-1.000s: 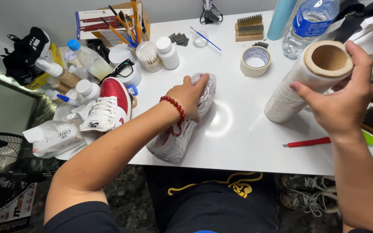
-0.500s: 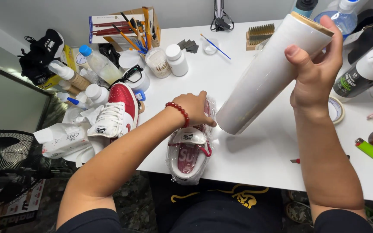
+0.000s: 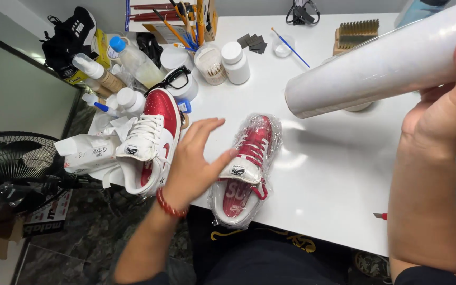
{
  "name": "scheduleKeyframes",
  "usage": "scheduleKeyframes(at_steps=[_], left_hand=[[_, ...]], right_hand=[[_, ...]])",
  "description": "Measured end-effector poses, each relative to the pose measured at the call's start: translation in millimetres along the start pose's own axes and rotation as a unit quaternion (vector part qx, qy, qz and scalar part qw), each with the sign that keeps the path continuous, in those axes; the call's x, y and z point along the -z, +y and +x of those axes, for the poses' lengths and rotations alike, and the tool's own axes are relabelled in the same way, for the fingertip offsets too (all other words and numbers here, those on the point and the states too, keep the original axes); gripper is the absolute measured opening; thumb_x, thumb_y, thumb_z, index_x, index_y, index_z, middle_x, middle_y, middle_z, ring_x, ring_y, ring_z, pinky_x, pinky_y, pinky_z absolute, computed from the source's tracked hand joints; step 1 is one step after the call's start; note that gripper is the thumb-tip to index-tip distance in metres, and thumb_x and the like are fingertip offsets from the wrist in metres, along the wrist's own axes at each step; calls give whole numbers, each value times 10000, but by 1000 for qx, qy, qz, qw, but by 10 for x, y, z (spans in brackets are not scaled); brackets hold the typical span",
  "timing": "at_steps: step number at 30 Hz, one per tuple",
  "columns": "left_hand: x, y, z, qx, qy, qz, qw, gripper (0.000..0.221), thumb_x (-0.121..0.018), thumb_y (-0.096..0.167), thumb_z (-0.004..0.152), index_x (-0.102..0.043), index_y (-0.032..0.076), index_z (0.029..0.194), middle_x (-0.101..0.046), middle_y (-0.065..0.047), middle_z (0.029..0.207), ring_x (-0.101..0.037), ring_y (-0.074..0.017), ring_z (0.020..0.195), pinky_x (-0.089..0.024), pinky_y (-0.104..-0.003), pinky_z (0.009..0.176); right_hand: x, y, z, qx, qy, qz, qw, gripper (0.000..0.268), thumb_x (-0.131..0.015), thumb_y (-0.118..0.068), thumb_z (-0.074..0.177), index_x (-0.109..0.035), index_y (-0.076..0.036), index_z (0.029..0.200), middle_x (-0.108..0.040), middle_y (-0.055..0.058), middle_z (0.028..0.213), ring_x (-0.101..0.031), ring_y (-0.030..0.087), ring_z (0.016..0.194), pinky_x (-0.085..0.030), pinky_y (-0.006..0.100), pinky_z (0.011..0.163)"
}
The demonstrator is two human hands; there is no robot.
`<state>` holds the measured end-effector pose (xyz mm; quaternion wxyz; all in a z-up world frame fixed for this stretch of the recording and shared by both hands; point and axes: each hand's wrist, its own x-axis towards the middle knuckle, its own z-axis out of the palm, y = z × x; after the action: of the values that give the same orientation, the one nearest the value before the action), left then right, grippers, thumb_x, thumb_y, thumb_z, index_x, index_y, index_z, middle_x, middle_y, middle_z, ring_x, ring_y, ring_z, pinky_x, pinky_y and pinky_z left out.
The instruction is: Wrapping a sneaker in plastic film for storage or protection.
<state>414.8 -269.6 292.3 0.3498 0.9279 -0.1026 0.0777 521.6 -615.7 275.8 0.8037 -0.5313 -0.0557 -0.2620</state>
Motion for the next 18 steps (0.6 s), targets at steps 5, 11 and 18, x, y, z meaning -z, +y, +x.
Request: scheduleKeyframes(at_steps=[5,11,18], left_hand=[[-293,374,-509,0,38,79,996,909,-899,429,680,-510,100,1433,-395,-256,1516,-396,-473,1404,-392,-605,1102],[-556,652,-302,113,-134,218,960,1171,-941,456,588,-325,236,1559,-278,-245,1596,-209,-542,1454,-275,-858,951],[-568,478,-277,119,-141,215,959,1135,-922,491,600,-359,209,1544,-341,-242,1569,-290,-478,1403,-321,-732,998]], right_hand=[[117,84,6,2,4,-20,1000,698,-735,-406,968,-521,19,1479,-595,181,1463,-617,293,1354,-521,444,1117],[-61,-56,3,13,23,-20,999,595,-767,-340,935,-557,2,1374,-606,160,1348,-642,276,1284,-565,414,1007],[77,-101,-16,32,52,6,998,505,-821,-208,943,-584,14,1329,-614,153,1311,-669,228,1182,-596,375,957]])
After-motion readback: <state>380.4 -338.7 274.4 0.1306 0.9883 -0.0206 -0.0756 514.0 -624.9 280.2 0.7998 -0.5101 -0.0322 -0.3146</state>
